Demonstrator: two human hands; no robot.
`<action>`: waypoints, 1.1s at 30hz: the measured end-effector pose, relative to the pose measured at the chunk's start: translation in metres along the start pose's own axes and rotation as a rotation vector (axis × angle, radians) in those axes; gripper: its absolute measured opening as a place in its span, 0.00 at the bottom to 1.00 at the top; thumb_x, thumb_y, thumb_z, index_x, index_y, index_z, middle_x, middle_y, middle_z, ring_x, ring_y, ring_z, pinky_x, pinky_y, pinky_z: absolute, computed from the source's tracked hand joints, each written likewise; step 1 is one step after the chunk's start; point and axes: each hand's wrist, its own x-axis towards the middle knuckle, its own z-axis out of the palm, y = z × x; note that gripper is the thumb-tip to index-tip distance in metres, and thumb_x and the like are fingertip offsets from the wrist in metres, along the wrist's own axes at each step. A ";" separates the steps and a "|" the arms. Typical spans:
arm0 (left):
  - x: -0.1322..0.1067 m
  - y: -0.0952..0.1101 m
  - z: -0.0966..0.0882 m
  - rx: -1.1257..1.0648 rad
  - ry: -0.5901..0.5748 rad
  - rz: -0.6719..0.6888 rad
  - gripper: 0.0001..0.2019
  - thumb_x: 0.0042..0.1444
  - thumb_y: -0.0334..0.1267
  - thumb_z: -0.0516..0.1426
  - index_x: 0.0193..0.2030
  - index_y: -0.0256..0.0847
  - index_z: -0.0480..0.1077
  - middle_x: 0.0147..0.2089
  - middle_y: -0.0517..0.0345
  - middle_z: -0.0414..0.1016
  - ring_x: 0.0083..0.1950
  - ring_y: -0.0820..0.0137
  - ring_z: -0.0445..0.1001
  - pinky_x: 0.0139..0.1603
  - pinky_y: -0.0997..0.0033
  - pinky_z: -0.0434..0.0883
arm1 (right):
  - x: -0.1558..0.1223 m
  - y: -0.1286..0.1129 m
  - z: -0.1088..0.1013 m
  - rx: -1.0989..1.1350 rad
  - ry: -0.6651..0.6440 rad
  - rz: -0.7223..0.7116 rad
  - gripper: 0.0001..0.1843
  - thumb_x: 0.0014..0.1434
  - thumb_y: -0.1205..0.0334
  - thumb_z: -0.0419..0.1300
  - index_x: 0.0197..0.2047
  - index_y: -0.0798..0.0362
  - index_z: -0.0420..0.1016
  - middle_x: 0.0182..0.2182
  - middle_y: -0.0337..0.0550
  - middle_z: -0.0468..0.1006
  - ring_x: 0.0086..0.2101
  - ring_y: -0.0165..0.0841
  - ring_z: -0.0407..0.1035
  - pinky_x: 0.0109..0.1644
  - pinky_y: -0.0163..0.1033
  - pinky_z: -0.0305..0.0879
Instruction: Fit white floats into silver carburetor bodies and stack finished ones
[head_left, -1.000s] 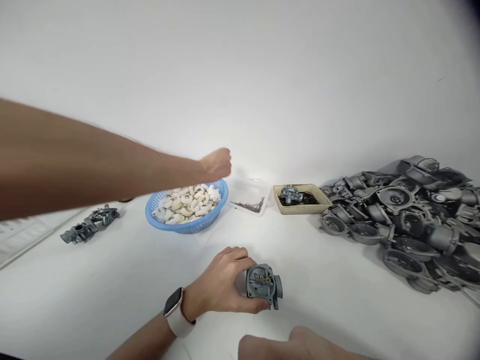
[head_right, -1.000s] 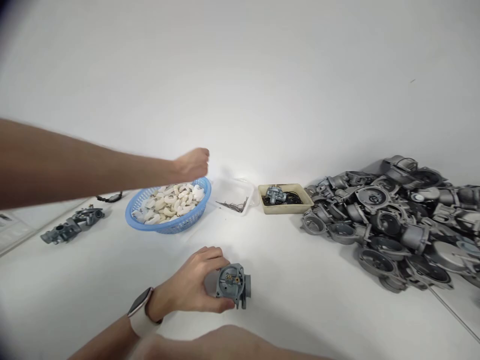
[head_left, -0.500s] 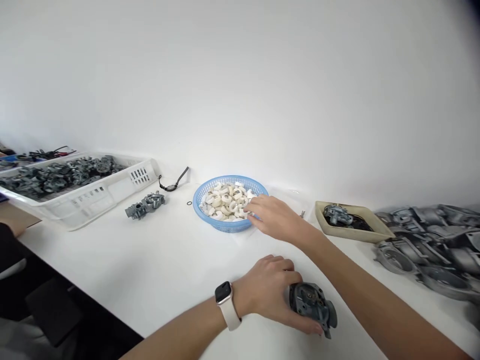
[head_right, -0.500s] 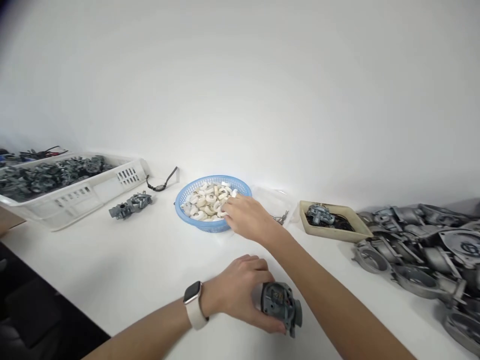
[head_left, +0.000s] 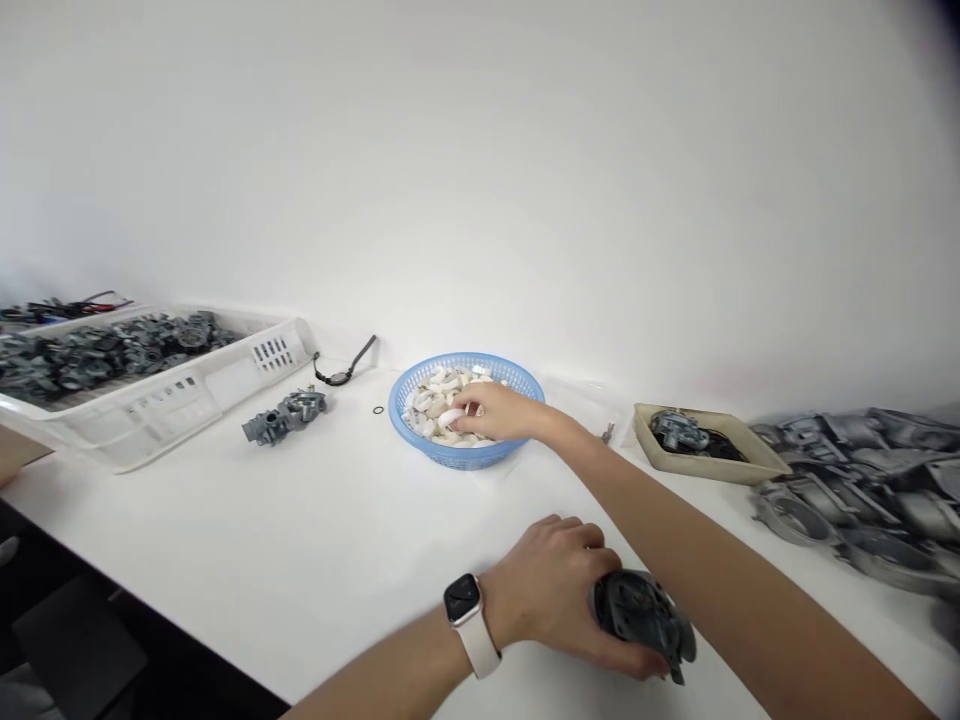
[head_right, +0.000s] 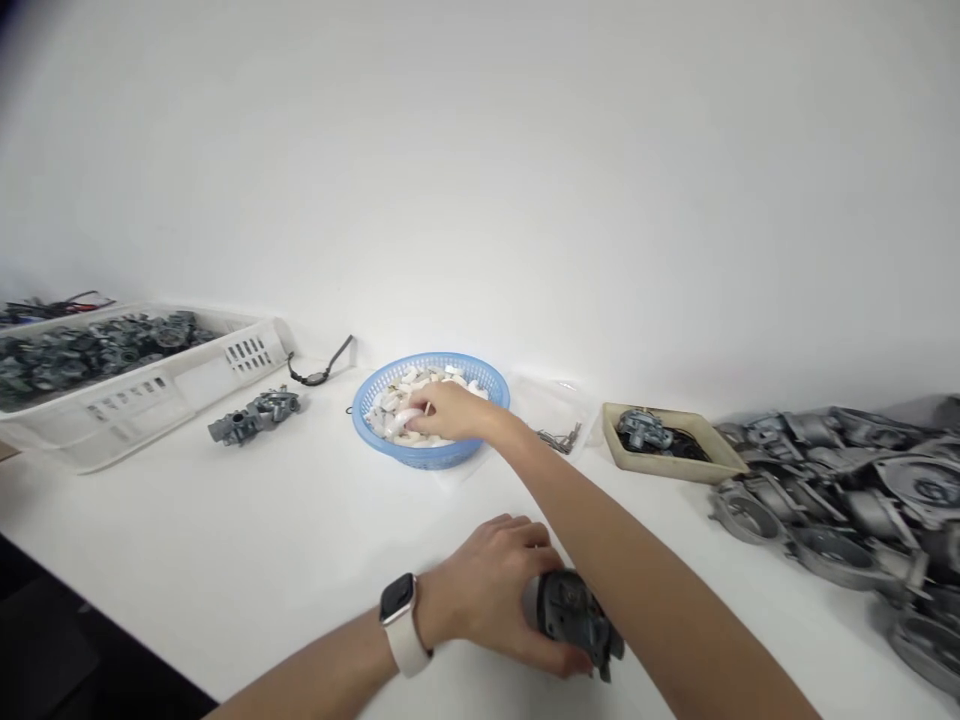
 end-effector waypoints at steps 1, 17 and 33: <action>0.000 0.000 0.002 0.005 0.002 -0.018 0.29 0.43 0.65 0.66 0.43 0.44 0.76 0.39 0.55 0.77 0.40 0.61 0.76 0.47 0.61 0.69 | -0.016 0.001 -0.009 0.029 0.018 0.016 0.14 0.66 0.55 0.57 0.36 0.56 0.76 0.31 0.38 0.75 0.31 0.27 0.65 0.32 0.30 0.57; 0.004 0.023 -0.003 -0.283 -0.009 -0.179 0.19 0.41 0.41 0.70 0.41 0.42 0.73 0.41 0.58 0.72 0.42 0.62 0.71 0.46 0.64 0.68 | -0.229 0.027 -0.045 0.489 -0.255 0.299 0.17 0.62 0.49 0.64 0.46 0.52 0.81 0.36 0.39 0.80 0.34 0.28 0.70 0.38 0.31 0.63; 0.006 0.023 -0.006 -0.313 -0.085 -0.180 0.21 0.46 0.38 0.68 0.49 0.45 0.72 0.46 0.57 0.72 0.48 0.61 0.72 0.52 0.61 0.70 | -0.237 0.038 -0.040 0.537 -0.275 0.241 0.16 0.63 0.56 0.62 0.52 0.51 0.79 0.42 0.42 0.80 0.40 0.29 0.71 0.39 0.31 0.64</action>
